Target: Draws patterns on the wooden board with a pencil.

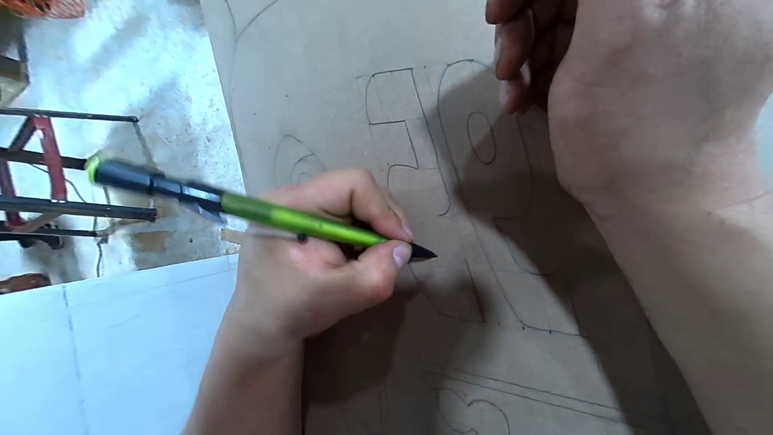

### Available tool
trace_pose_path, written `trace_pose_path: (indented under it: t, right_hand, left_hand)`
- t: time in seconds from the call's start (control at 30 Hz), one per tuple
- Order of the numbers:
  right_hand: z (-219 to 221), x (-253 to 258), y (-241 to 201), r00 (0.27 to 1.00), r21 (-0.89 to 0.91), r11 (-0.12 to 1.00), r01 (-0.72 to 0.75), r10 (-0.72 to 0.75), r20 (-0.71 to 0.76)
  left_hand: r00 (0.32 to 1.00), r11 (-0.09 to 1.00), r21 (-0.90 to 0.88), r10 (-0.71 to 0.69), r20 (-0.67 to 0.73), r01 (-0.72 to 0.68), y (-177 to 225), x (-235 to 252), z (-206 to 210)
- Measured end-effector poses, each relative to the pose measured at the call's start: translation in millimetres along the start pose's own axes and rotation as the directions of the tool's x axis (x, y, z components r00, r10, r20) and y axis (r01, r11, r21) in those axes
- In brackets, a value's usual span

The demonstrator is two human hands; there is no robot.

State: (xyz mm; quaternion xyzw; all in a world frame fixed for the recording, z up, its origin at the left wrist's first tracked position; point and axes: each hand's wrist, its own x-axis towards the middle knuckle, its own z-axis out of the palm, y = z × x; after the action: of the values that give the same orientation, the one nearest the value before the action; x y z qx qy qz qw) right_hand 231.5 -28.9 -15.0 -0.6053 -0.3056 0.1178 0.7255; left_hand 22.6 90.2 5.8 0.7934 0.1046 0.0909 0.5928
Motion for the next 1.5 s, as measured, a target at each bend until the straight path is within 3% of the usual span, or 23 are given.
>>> trace_pose_path:
  t: [0.13,0.27,1.03,1.5]
  right_hand:
    - [3,-4,-7,1.0,0.007,1.0,-0.006,0.006,-0.025]
    - [1,-3,-8,1.0,-0.01,1.0,-0.002,0.002,-0.009]
    - [0,-2,-8,0.998,-0.086,0.995,-0.059,0.059,0.001]
    - [0,-3,-9,0.998,-0.075,0.995,-0.064,0.065,0.009]
  left_hand:
    - [0.934,0.99,0.017,-0.124,-0.334,0.137,13,-40,35]
    - [0.859,0.998,0.043,-0.025,-0.511,0.054,9,-51,57]
    - [0.895,0.983,0.172,0.018,-0.446,0.065,9,-49,58]
    - [0.867,0.986,0.145,-0.003,-0.498,0.087,9,-49,58]
